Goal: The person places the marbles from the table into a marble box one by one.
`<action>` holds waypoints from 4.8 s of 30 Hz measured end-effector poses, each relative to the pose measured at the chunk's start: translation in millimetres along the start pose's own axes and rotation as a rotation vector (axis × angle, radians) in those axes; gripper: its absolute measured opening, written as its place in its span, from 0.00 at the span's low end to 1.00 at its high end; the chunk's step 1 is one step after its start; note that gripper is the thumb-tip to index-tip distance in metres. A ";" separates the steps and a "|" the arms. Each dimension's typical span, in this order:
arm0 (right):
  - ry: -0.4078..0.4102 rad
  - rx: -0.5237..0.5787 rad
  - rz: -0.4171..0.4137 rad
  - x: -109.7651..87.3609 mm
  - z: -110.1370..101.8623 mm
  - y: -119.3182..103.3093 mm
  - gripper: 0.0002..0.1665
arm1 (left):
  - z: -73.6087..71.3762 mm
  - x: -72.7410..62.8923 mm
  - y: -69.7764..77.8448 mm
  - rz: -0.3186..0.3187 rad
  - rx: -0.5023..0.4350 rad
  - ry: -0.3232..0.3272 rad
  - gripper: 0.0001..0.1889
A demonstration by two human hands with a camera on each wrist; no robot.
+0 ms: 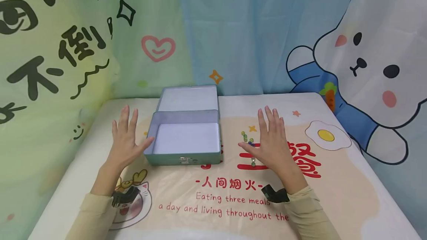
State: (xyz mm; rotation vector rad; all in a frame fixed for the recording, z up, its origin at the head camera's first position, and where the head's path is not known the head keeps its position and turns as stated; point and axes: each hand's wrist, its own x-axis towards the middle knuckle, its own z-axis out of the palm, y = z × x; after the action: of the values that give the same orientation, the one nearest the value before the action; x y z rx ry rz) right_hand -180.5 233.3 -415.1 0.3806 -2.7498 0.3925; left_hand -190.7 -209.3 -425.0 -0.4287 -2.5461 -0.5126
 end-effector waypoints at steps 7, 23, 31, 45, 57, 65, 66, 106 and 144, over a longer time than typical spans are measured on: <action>0.023 0.039 -0.005 0.8 -6.1 2.2 0.70 | 7.8 -2.3 -8.6 0.002 -0.063 -0.088 0.56; 0.077 0.062 -0.013 36.0 -9.9 13.5 0.66 | 46.5 -12.8 -27.4 0.120 -0.368 0.033 0.60; 0.016 0.087 0.052 46.6 -5.6 20.8 0.63 | 55.5 -25.0 -29.1 -0.019 -0.547 0.049 0.65; -0.050 0.102 0.134 35.2 26.1 39.6 0.59 | 60.5 -53.8 -32.9 -0.006 -0.598 0.081 0.65; -0.148 0.185 0.123 38.0 30.1 50.7 0.46 | 68.8 -46.5 -31.3 -0.018 -0.615 0.006 0.67; -0.304 0.230 0.057 43.1 36.0 58.5 0.22 | 72.6 -39.2 -34.4 -0.038 -0.657 -0.023 0.69; -0.321 0.238 0.048 43.4 37.2 59.6 0.20 | 73.3 -39.2 -34.4 -0.033 -0.660 -0.021 0.69; -0.630 0.394 0.129 57.6 62.5 71.7 0.03 | 85.5 -30.4 -30.4 0.059 -0.782 -0.073 0.65; -0.252 0.566 0.193 83.7 41.5 43.9 0.14 | 84.8 -28.5 -24.7 -0.004 -0.783 -0.130 0.67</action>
State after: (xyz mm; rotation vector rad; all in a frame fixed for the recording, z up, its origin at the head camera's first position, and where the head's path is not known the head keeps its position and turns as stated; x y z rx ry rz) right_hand -281.9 243.2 -432.1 0.3130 -2.8832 1.2628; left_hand -211.8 -200.0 -514.9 -0.7382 -2.3699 -1.5294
